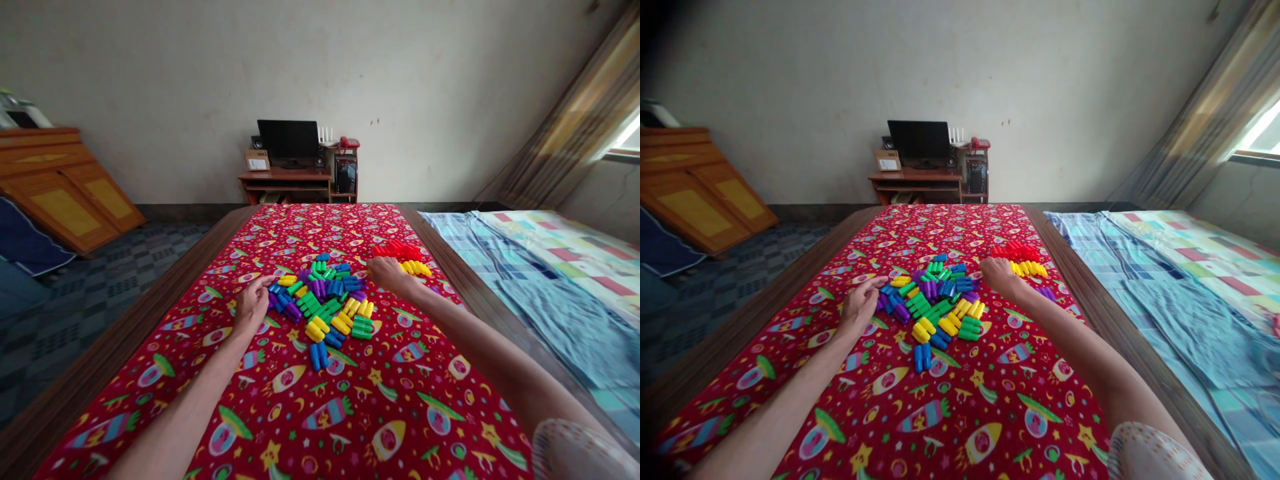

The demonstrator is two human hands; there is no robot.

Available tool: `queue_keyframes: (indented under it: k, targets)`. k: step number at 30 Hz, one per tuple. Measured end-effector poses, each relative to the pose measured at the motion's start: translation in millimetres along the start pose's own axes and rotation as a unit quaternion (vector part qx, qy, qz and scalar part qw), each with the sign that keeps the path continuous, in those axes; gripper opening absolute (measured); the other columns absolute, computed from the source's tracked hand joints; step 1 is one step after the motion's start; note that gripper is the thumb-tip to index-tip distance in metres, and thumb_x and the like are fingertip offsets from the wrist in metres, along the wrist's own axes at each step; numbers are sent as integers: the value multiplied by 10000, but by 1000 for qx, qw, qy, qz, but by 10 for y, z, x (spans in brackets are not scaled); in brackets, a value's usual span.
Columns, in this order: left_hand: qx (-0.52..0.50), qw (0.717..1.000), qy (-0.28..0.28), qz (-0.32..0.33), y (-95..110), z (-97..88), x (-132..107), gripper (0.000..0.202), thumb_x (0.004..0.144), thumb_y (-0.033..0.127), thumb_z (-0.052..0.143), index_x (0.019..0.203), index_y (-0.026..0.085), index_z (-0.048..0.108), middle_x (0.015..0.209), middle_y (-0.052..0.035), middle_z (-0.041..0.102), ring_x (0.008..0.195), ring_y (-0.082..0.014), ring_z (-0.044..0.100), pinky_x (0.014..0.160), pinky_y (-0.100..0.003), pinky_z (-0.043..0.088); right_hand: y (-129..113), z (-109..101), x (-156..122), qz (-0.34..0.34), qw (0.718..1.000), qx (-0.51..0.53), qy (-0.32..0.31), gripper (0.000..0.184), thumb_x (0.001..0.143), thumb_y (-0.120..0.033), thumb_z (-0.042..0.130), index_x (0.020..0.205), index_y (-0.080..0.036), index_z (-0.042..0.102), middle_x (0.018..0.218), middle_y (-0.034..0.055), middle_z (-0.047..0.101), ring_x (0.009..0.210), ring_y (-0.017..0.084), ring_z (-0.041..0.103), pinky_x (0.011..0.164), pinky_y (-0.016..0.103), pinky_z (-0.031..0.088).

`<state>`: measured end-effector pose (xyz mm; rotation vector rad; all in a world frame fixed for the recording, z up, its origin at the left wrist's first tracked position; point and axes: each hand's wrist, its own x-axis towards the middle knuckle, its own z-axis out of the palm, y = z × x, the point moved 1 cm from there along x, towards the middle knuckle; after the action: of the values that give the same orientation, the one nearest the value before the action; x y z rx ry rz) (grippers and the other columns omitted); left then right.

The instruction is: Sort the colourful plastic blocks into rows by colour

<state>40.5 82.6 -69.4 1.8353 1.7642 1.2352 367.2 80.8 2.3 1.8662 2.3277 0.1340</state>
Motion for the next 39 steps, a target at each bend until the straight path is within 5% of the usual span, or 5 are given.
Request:
queue_keyframes:
  k: [9, 17, 24, 30, 39]
  targets:
    - [1, 1000, -8, -10, 83, -36, -24, 422, 753, 176, 387, 1025, 182, 708, 1037, -48, 745, 972, -204, 687, 883, -300, 530, 294, 58, 53, -114, 992, 4, 55, 240, 914, -230, 560, 1120, -171, 668, 1130, 130, 666, 1100, 258, 551, 926, 385, 434]
    - [5, 1000, 5, -3, 65, -32, -19, 404, 743, 181, 403, 988, 197, 724, 993, -37, 755, 904, -203, 693, 847, -295, 543, 355, 211, 98, -108, 991, 4, 76, 198, 914, -295, 595, 970, -126, 680, 988, 140, 687, 985, 256, 580, 877, 373, 430]
    - [8, 1000, -4, -8, 101, -41, -41, 413, 760, 192, 391, 1015, 181, 717, 1030, -46, 747, 931, -208, 687, 875, -314, 533, -100, -59, -101, -149, 972, 101, 153, 253, 986, -219, 420, 981, -131, 657, 929, 109, 686, 832, 169, 598, 764, 272, 399]
    - [-1, 1000, 4, -5, 100, -43, -43, 398, 749, 184, 391, 970, 176, 722, 1006, -50, 752, 936, -207, 690, 871, -311, 537, -645, 23, -161, -248, 956, 104, 117, 338, 909, -293, 590, 1219, -159, 604, 1090, 127, 678, 954, 204, 615, 728, 275, 394]
    - [0, 1000, 0, -10, 71, -24, -26, 399, 749, 191, 398, 982, 183, 721, 1017, -53, 751, 951, -214, 693, 873, -319, 536, -603, 135, -203, -251, 943, 168, 139, 354, 923, -401, 572, 1169, -157, 646, 1026, 115, 697, 955, 185, 626, 788, 267, 420]
